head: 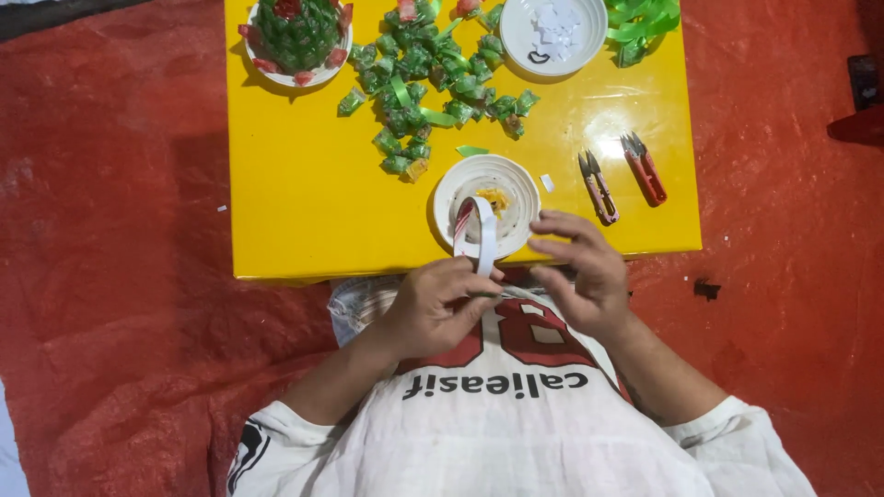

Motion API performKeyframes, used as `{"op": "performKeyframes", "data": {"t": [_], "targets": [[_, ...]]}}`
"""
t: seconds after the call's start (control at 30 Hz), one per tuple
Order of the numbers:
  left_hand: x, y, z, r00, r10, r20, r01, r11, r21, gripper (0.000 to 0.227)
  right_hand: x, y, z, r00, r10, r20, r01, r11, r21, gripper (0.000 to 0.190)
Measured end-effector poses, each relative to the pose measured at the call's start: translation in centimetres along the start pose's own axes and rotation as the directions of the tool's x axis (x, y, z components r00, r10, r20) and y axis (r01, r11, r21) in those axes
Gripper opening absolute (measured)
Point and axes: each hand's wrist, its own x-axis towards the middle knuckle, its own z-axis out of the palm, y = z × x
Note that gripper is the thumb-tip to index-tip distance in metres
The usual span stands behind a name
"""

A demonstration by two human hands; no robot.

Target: The person constructs a small green decoration by hand, applying adhesive to folded green materials and attaching them to a central base.

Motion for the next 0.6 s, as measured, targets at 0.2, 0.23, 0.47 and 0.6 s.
{"op": "performKeyframes", "data": {"t": [0.2, 0.23, 0.47, 0.6], "targets": [[0.1, 0.1, 0.3, 0.972, 0.154, 0.178, -0.206, 0.924, 0.322, 0.012, 3.1, -2.6, 0.3, 0.99, 0.14, 0.007, -0.14, 0.987, 0.075, 0.034], [0.0, 0.2, 0.4, 0.968, 0.171, 0.185, -0.231, 0.898, 0.376, 0.013, 3.3, -2.7, 0.6, 0.989, 0.148, 0.019, -0.148, 0.987, 0.061, 0.033], [-0.3, 0.0, 0.6, 0.962, 0.191, 0.197, -0.265, 0.833, 0.485, 0.015, 2.4, -1.7, 1.1, 0.99, 0.14, -0.023, -0.138, 0.988, 0.067, 0.019], [-0.3, -0.3, 0.8, 0.968, 0.175, 0.18, -0.24, 0.856, 0.458, 0.015, 2.2, -2.4, 1.2, 0.987, 0.157, -0.044, -0.152, 0.983, 0.106, 0.019]]}}
